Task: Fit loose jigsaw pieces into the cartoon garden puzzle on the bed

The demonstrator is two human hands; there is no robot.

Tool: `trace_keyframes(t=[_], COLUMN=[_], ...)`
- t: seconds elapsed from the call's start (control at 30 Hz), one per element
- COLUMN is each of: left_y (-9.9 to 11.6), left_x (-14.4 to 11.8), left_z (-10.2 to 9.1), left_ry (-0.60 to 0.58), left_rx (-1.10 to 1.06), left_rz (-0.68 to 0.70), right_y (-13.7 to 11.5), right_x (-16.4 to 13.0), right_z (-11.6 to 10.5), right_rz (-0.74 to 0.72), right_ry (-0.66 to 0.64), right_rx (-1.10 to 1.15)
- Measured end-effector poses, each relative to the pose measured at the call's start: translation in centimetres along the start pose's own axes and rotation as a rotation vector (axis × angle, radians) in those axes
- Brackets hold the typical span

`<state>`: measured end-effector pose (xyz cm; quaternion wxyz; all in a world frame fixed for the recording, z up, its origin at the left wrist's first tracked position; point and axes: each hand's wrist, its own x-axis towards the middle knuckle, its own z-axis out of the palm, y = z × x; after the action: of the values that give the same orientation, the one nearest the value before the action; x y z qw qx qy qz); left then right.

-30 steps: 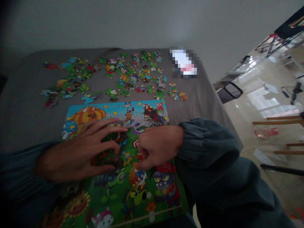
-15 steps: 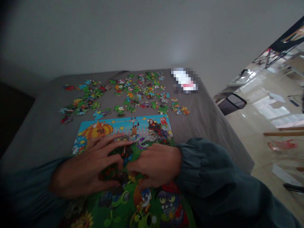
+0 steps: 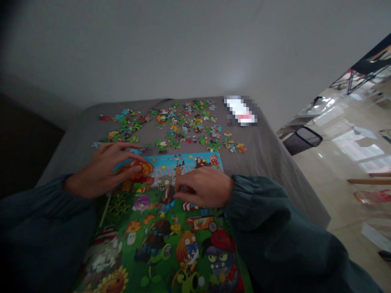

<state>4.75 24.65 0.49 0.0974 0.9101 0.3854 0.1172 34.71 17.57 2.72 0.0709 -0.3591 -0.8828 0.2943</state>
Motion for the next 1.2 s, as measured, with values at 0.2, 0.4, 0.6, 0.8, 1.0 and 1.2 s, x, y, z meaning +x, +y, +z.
trace_keyframes(t=[0.2,0.4,0.6,0.8,1.0,1.2], left_y=[-2.2,-0.9,-2.1,-3.2,-2.4,-1.8], left_x=[2.3,9.2,12.7,15.6,17.2,17.4], left_z=[-0.7,-0.3,-0.4,-0.3,0.8,0.8], left_ry=[-0.030,-0.178,-0.316,-0.351,-0.360,-0.261], left_rx=[0.014,0.019,-0.001,-0.055,-0.095,-0.073], left_rz=[-0.018,-0.007,-0.081,-0.288,-0.392,-0.432], right_y=[3.3,6.3,6.8,7.3,6.9,6.4], right_x=[0.6,1.0,1.3,1.2,1.0,0.8], right_z=[-0.5,-1.1,-1.1,-1.7,-1.9,-2.3], right_rz=[0.178,0.325,0.297,0.277,0.257,0.238], right_ry=[0.452,0.588,0.579,0.572,0.561,0.528], right_rx=[-0.063,0.042,0.072,0.060,0.045,-0.023])
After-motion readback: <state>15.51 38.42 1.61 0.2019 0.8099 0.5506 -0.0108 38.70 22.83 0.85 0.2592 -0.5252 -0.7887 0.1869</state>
